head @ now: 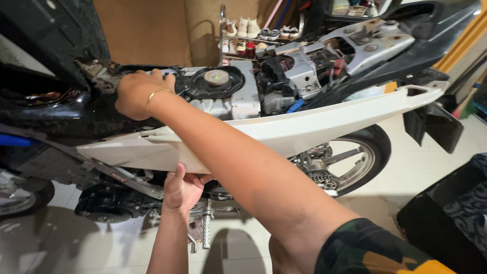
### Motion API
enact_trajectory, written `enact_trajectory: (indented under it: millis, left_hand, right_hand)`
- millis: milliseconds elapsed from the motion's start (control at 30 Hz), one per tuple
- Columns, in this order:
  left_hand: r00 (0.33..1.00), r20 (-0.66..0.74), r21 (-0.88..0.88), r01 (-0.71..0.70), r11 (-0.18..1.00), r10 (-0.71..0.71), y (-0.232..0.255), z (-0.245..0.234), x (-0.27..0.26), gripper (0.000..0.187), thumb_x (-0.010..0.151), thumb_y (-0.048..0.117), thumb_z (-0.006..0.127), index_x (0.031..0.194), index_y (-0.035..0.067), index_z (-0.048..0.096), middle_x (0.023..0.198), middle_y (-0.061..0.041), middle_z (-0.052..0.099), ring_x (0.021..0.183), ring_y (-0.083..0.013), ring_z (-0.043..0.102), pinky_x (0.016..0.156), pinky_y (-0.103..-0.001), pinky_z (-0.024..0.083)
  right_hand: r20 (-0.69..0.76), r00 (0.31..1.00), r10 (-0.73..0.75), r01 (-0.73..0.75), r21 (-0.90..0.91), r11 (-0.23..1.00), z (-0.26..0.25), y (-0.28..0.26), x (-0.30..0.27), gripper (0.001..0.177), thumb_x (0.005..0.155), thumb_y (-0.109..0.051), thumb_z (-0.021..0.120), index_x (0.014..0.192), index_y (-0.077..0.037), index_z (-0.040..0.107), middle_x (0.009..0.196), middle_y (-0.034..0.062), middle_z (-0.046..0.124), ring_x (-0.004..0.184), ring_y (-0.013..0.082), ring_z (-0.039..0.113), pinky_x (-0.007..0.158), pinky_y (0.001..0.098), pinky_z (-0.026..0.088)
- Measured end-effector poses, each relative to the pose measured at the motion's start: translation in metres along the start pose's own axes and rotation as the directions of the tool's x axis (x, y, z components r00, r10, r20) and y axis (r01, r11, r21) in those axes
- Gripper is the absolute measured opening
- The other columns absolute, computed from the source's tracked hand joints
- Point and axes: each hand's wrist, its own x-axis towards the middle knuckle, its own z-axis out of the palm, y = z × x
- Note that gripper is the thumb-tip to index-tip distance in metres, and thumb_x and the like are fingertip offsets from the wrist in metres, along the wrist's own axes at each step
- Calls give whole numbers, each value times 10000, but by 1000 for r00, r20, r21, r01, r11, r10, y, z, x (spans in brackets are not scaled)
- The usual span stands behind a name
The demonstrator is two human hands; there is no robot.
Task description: The person aligns and fits a white side panel onto the motorcycle frame, pressing it into place along the side and rear. They then insert a small fastener into a hole near the rear of the panel to secure it.
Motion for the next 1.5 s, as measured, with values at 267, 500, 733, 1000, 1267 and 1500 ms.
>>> enact_trajectory:
  millis: [267,500,733,1000,1267,1500]
  left_hand:
    - [999,32,-64,42,997,-40,-11,-27,4,707,862,424,788,1434,102,523,1371,-93,634,1282,-353,598,991,-625,538]
    - [999,-6,-54,32,998,-32,-16,-42,-1,586,936,366,723,1400,54,547,1325,-144,660,1208,-366,653,933,-618,579]
    - [997,74,-42,21,999,-18,-3,-27,-11,563,967,358,733,1404,48,560,1280,-151,692,1131,-346,703,902,-575,613]
    - [992,108,-5,67,998,-66,3,-23,-21,592,987,385,743,1424,25,569,1303,-163,691,1167,-348,694,939,-550,612]
    - [987,137,-75,93,993,-82,-10,-27,-23,511,1026,298,714,1416,7,558,1326,-168,682,1210,-345,682,970,-570,604]
    - [986,137,-62,105,993,-96,-18,-18,-35,539,1005,290,727,1445,38,542,1320,-162,676,1183,-342,678,925,-556,606]
  right_hand:
    - [-46,999,-9,7,-35,999,-1,-3,-14,435,862,-361,633,1247,-175,715,1453,63,552,1365,334,469,1098,522,363]
    - [-33,999,16,-18,-83,996,5,-5,1,563,875,-469,671,1312,-114,654,1449,118,554,1392,376,457,1095,586,375]
    - [-29,1000,2,-5,-101,995,9,-9,9,631,874,-506,719,1309,-54,651,1470,134,541,1415,385,423,1120,614,335]
    - [-25,1000,0,-3,-118,993,14,-8,9,613,893,-523,715,1260,-34,684,1449,164,557,1395,405,438,1120,610,342]
    - [-11,1000,2,-3,-48,999,14,-3,16,506,889,-504,732,1049,-25,769,1313,187,646,1314,422,513,1086,605,387]
    - [-51,999,-2,-4,-108,994,16,-6,16,598,890,-502,746,1222,-10,678,1421,163,553,1370,397,432,1103,609,325]
